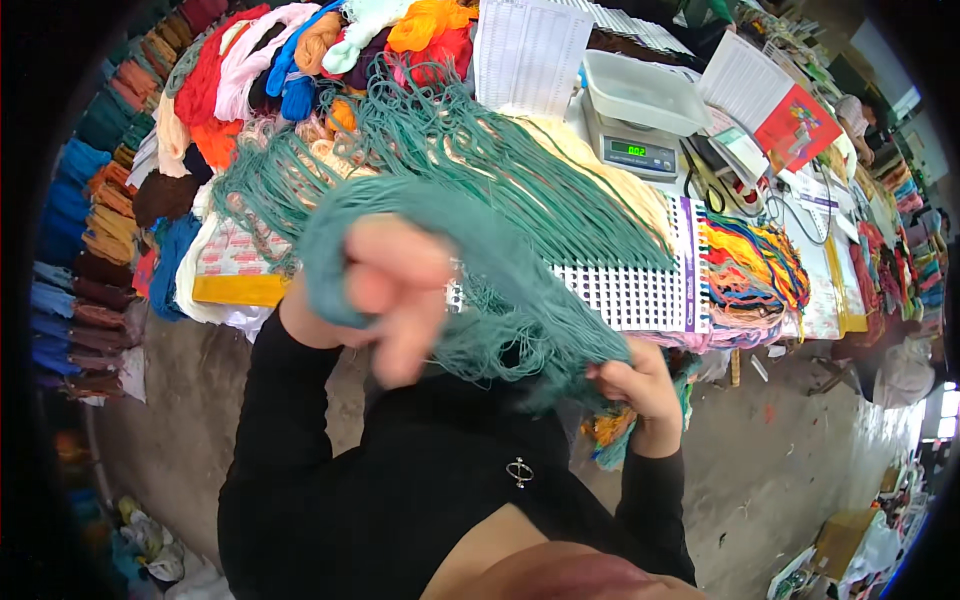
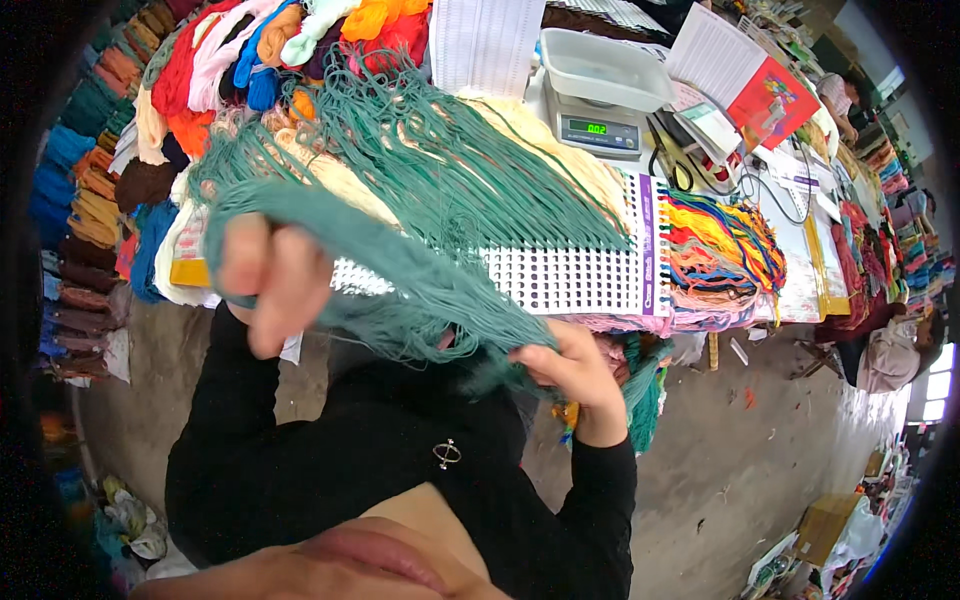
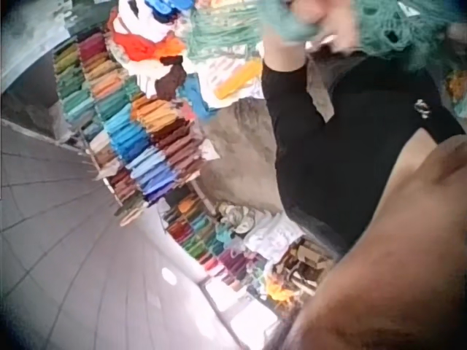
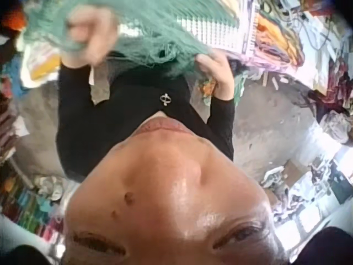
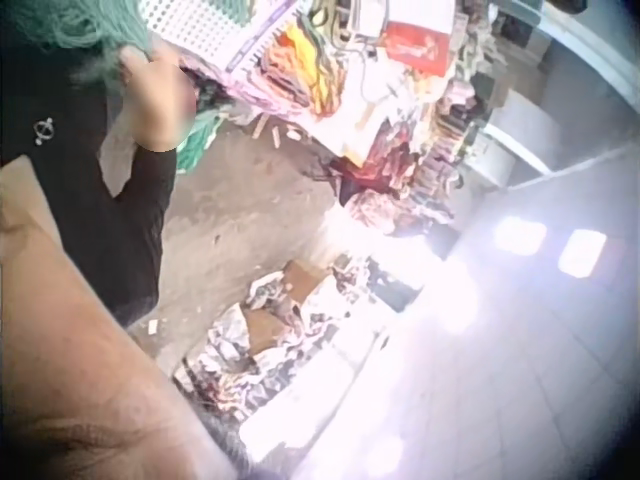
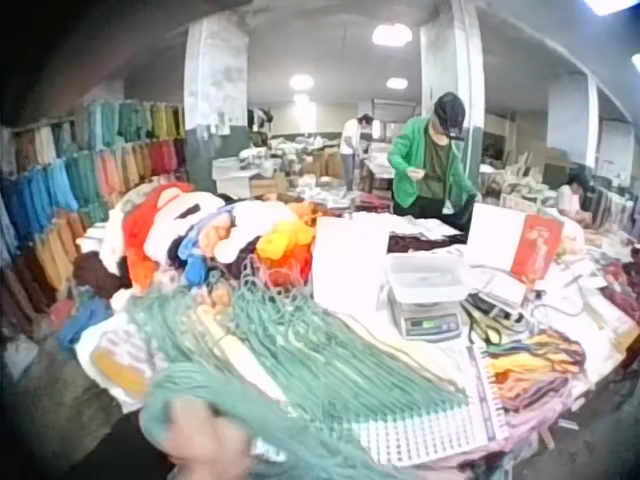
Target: Organizing and threading colored yarn samples onto a perforated card.
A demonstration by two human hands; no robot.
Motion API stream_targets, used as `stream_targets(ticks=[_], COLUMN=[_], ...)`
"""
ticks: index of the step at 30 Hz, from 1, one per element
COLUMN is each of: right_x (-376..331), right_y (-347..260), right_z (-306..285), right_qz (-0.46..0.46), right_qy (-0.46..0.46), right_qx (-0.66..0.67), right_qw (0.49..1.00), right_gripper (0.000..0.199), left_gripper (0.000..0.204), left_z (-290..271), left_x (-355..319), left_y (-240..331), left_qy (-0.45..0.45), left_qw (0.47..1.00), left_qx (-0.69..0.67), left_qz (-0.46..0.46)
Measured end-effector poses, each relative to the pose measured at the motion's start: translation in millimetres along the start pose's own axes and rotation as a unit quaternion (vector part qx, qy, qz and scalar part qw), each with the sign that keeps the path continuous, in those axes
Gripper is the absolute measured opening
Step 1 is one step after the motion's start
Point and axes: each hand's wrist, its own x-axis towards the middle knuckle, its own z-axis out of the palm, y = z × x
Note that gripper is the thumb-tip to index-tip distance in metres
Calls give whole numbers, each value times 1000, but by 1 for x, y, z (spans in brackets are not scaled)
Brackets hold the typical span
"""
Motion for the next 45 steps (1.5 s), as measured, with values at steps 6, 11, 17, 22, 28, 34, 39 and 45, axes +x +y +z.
stream_targets(ticks=[6,11,17,22,28,34,39,45], right_x=[29,31,30,13,13,-7,-57,-197], right_y=[-8,-14,13,43,25,7,30,-9], right_z=[37,45,24,-17,-10,11,-46,-59], right_qz=[-168,-252,-241,-157,-311,-175,-248,-563], right_qy=[43,111,109,259,229,151,206,210], right_qx=[-306,-371,-349,-253,-101,-73,-114,184], right_qw=[936,887,899,919,917,970,940,778], right_gripper=[20,16,18,15,62,52,47,37], left_gripper=[32,34,16,7,8,9,39,27], left_z=[4,-24,-6,-13,2,12,7,-38], left_x=[28,19,15,11,25,62,78,78], left_y=[-67,-86,-100,-42,-61,-105,-110,-121], left_qy=[36,-127,-109,200,166,56,24,98], left_qw=[688,838,936,920,942,899,893,896], left_qx=[724,180,11,337,285,431,450,425], left_qz=[-28,-499,-333,-1,-68,53,-24,-80])
